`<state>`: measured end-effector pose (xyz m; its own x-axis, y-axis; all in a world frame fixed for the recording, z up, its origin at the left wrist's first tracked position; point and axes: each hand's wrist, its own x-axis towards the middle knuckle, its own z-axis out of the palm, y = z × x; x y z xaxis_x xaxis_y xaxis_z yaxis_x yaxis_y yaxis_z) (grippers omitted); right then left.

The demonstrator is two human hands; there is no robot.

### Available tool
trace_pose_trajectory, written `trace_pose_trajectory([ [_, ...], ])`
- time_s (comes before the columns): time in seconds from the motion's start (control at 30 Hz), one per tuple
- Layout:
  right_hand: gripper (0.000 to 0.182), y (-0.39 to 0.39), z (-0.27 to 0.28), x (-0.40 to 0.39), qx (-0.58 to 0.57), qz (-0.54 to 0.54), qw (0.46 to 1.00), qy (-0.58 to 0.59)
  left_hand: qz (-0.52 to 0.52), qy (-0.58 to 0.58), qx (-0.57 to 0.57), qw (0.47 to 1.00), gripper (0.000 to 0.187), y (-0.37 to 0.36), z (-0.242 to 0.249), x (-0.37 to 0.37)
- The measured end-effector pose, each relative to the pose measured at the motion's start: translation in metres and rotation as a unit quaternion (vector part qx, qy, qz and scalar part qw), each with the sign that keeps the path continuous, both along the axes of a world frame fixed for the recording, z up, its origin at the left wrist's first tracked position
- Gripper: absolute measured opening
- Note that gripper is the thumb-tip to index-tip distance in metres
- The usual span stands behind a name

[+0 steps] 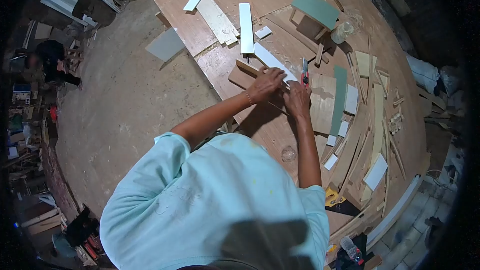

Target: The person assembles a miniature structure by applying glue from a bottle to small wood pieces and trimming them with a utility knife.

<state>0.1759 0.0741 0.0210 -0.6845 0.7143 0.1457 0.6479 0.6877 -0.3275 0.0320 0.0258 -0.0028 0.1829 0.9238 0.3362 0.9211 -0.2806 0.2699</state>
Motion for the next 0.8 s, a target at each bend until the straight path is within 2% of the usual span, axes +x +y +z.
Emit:
trace_pose_trajectory([
  [0.07,0.037,-0.001,-0.001,-0.013,0.003,-0.005,1.000,-0.017,0.067,-0.123,0.072,0.987,0.036,-0.013,0.006,-0.014],
  [0.13,0.039,-0.004,0.004,-0.028,0.010,0.001,1.000,0.015,0.130,-0.209,0.121,0.962,0.035,-0.023,0.006,-0.032],
  [0.2,0.041,-0.006,0.005,-0.044,0.010,0.005,1.000,0.017,0.200,-0.227,0.153,0.941,0.030,-0.028,-0.004,-0.053],
  [0.27,0.043,-0.004,-0.003,-0.057,-0.036,0.027,0.999,0.013,0.297,-0.320,0.115,0.892,0.030,-0.034,-0.015,-0.070],
  [0.33,0.043,-0.006,-0.001,-0.072,-0.036,0.039,0.998,0.024,0.334,-0.332,0.098,0.877,0.029,-0.040,-0.017,-0.082],
  [0.4,0.042,-0.005,-0.004,-0.086,-0.062,0.040,0.997,0.010,0.386,-0.445,0.021,0.808,0.028,-0.043,-0.018,-0.090],
  [0.47,0.041,-0.006,-0.004,-0.098,-0.047,0.050,0.998,-0.014,0.381,-0.456,0.016,0.804,0.029,-0.045,-0.018,-0.096],
  [0.63,0.036,-0.003,-0.005,-0.126,-0.100,0.048,0.993,-0.050,0.309,-0.553,-0.026,0.773,0.033,-0.048,-0.033,-0.103],
  [0.8,0.032,0.000,0.001,-0.139,-0.129,0.033,0.985,-0.110,0.314,-0.555,-0.044,0.769,0.035,-0.047,-0.037,-0.097],
])
